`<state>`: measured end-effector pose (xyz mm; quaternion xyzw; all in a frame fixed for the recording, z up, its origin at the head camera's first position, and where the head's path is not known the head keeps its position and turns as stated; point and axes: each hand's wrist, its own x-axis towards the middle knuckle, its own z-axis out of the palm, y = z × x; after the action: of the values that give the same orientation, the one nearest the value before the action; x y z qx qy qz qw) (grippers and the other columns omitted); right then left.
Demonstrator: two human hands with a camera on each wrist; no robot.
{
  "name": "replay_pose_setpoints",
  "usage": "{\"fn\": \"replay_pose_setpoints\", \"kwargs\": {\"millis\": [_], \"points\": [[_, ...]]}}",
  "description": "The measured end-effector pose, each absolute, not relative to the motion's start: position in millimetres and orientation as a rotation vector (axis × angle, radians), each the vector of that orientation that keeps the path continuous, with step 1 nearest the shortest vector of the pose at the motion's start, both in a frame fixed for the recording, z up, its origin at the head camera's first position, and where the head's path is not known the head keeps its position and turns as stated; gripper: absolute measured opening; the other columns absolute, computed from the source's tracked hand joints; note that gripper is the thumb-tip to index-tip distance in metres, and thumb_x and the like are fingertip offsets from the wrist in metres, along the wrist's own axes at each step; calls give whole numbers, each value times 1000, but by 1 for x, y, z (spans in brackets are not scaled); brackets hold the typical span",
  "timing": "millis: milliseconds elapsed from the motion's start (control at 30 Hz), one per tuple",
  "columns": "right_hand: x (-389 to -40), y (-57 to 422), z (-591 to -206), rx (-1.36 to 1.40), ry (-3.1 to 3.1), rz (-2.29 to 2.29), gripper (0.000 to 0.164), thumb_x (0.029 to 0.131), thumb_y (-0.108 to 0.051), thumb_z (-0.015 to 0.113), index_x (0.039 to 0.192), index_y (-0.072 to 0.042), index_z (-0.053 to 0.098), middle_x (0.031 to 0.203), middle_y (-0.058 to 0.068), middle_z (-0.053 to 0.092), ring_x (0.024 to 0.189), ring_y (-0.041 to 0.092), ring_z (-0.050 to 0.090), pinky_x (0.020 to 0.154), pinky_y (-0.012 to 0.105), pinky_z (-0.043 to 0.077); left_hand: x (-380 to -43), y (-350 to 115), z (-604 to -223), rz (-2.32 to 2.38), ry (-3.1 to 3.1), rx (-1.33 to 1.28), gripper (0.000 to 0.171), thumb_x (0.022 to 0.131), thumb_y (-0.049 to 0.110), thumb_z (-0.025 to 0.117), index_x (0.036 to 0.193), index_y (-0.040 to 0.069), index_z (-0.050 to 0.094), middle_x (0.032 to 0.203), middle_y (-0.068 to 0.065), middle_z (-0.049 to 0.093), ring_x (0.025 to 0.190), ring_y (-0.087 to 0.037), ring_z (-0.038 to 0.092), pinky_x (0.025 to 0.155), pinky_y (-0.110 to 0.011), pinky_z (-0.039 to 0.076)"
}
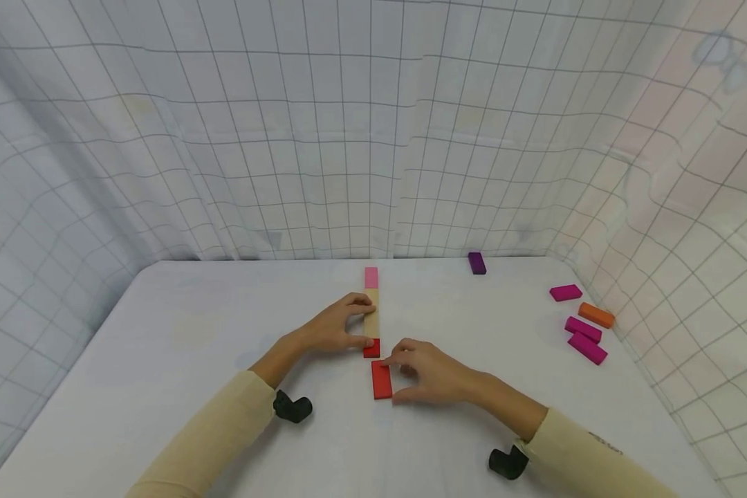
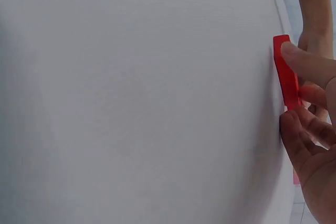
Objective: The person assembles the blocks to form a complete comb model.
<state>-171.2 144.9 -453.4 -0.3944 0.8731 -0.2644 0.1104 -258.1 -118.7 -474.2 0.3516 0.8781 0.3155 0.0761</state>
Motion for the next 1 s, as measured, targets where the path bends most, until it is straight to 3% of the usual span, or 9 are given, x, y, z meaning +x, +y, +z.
{"fn": "replay_pose_setpoints", "kwargs": {"millis": [133, 300, 1000], "points": [[-171, 146, -457, -1213, 2554, -776, 51, 90, -27, 84, 136, -10, 68, 119, -5, 68, 101, 6, 59, 89, 26, 52, -258, -119, -474, 962, 2626, 1082, 73, 90, 36, 80, 146, -2, 56, 147, -12, 48, 139, -30, 43, 117, -49, 33], [-170, 139, -458, -1213, 2578, -747, 51, 94, -30, 80, 138, -9, 67, 124, -5, 68, 112, 6, 61, 98, 29, 50, -257, -119, -472, 969, 2623, 1083, 72, 90, 35, 81, 146, -3, 56, 147, -12, 48, 139, -30, 44, 117, -49, 33], [-171, 131, -457, -1250, 2635, -664, 52, 94, -30, 79, 138, -6, 66, 125, -2, 67, 115, 8, 61, 101, 30, 49, -256, -118, -470, 1002, 2604, 1069, 73, 90, 36, 81, 146, -3, 56, 147, -12, 48, 140, -30, 43, 117, -50, 32]]}}
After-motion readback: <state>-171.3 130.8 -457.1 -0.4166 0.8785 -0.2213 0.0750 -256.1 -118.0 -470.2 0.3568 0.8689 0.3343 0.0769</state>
